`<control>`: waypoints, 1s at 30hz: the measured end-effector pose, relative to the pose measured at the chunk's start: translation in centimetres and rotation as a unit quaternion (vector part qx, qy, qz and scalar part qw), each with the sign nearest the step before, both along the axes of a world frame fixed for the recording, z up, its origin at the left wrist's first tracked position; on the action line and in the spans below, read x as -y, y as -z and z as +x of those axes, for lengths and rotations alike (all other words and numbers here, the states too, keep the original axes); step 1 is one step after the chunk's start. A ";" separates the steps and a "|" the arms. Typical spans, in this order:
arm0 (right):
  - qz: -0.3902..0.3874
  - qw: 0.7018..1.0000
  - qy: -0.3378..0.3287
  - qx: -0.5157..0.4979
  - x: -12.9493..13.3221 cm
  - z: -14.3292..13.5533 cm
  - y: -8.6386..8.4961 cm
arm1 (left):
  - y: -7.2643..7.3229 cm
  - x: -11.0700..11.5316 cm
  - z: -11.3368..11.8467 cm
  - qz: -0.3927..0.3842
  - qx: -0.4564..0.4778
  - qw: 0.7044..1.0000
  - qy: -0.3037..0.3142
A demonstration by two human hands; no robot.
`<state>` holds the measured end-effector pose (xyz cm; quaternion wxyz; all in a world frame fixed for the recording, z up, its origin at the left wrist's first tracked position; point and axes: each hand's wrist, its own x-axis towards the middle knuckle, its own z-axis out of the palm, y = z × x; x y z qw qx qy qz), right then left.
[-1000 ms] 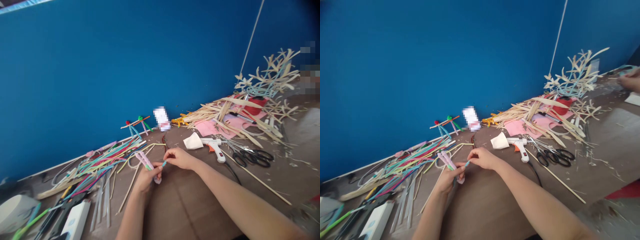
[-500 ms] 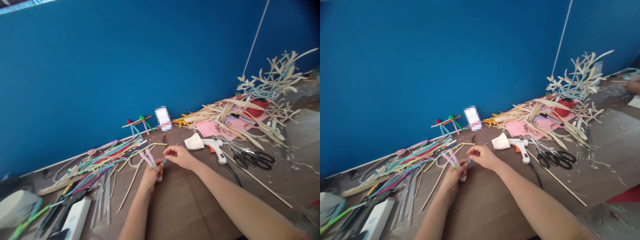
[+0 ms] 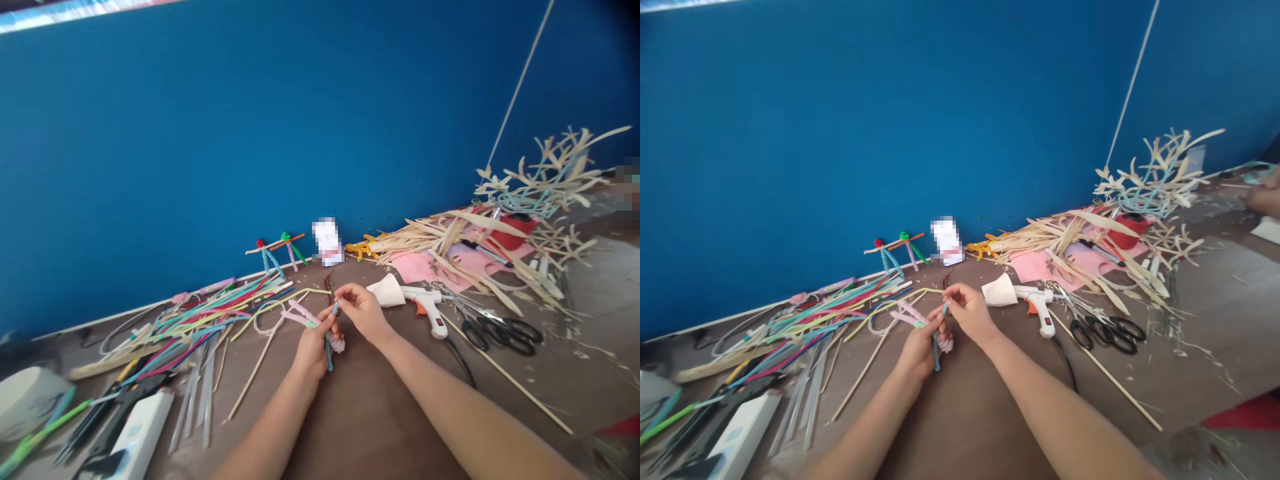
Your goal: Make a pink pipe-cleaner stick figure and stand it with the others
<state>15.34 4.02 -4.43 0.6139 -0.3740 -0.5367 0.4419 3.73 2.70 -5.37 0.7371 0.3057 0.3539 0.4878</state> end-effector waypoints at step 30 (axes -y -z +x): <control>-0.282 0.949 -0.144 -0.006 -0.4 1.3 0.0 | -0.1 -0.2 -3.4 0.168 -0.254 0.950 0.072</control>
